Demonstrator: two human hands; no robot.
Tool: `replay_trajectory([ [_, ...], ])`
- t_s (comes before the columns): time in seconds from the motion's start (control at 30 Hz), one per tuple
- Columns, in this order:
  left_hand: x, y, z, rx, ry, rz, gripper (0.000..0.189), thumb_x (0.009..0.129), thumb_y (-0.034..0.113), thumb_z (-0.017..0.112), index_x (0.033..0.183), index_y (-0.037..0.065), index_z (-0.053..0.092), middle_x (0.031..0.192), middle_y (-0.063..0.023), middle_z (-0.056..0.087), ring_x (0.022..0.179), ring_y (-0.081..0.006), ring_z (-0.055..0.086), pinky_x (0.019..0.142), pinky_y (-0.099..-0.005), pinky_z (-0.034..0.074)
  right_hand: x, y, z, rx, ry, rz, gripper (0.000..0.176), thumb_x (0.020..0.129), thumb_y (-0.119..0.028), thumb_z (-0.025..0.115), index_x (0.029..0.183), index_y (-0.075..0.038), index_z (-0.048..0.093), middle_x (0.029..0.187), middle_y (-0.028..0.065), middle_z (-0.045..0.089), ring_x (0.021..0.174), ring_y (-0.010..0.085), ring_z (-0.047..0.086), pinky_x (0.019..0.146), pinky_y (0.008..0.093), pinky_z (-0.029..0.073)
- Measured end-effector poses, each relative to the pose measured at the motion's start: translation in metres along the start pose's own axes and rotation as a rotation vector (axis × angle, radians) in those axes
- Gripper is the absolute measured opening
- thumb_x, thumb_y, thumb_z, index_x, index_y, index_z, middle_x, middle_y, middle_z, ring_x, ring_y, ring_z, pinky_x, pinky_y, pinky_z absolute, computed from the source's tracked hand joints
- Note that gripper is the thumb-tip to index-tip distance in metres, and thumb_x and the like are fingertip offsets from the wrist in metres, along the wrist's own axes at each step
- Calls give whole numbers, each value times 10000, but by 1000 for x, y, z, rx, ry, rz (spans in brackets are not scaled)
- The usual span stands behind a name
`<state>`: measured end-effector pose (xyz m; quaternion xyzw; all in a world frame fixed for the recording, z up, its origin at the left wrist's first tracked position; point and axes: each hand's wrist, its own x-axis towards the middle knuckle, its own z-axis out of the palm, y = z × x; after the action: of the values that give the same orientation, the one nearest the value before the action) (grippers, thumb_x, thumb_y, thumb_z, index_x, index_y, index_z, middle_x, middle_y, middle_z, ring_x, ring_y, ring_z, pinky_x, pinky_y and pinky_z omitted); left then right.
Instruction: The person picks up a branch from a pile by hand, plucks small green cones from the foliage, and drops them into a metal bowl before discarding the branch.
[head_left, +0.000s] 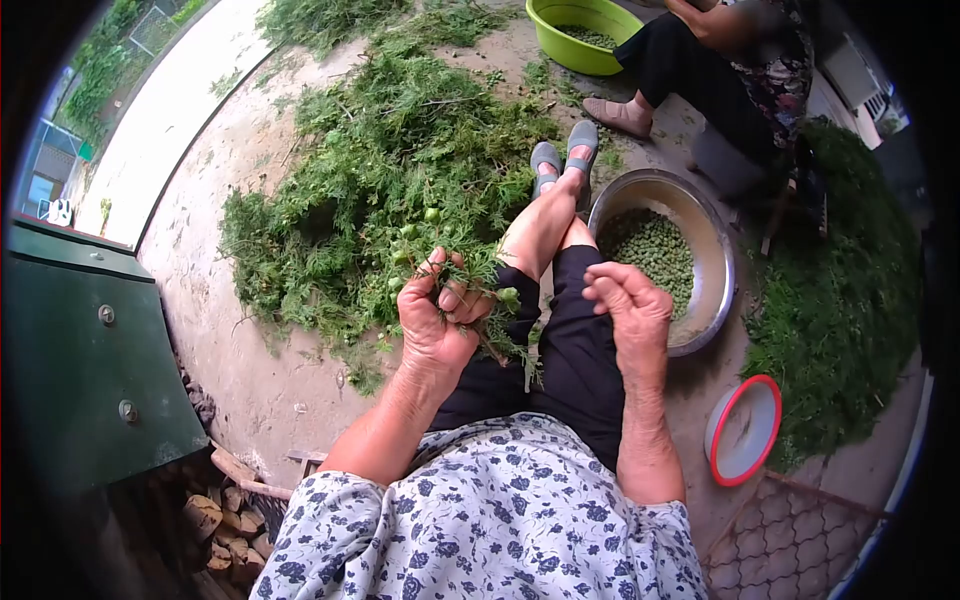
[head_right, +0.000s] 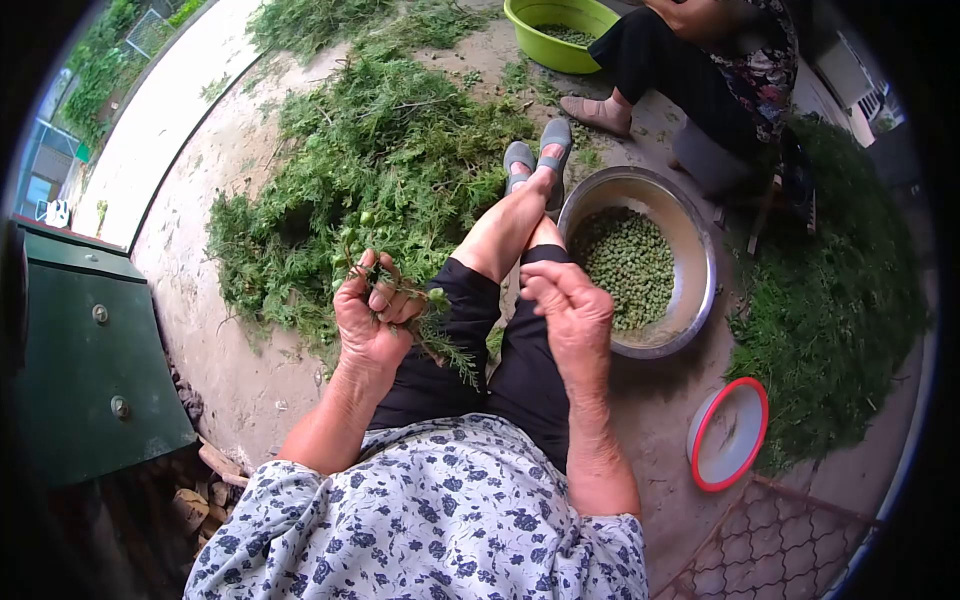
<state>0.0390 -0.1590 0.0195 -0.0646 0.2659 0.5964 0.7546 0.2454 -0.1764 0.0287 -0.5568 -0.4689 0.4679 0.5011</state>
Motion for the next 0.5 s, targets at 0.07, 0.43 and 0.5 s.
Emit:
replay_trajectory([
  [0.07,-1,-2,1,21,-5,-1,232,869,286,508,770,99,604,402,47,375,339,-92,241,379,-234,197,-7,-1,30,-37,-115,-247,213,766,-93,676,949,8,630,832,56,610,747,99,555,668,217,443],
  [0.43,-5,8,1,79,30,77,231,860,294,532,771,97,614,387,60,362,333,-85,237,382,-227,202,0,12,35,655,38,154,116,843,-52,581,943,5,571,840,47,593,679,98,571,526,196,422],
  [0.5,-4,9,1,54,-28,31,238,855,307,540,766,100,617,386,61,359,332,-84,232,387,-225,201,1,19,34,779,-213,278,153,878,-118,543,991,-17,523,898,75,567,696,123,581,515,199,422],
])
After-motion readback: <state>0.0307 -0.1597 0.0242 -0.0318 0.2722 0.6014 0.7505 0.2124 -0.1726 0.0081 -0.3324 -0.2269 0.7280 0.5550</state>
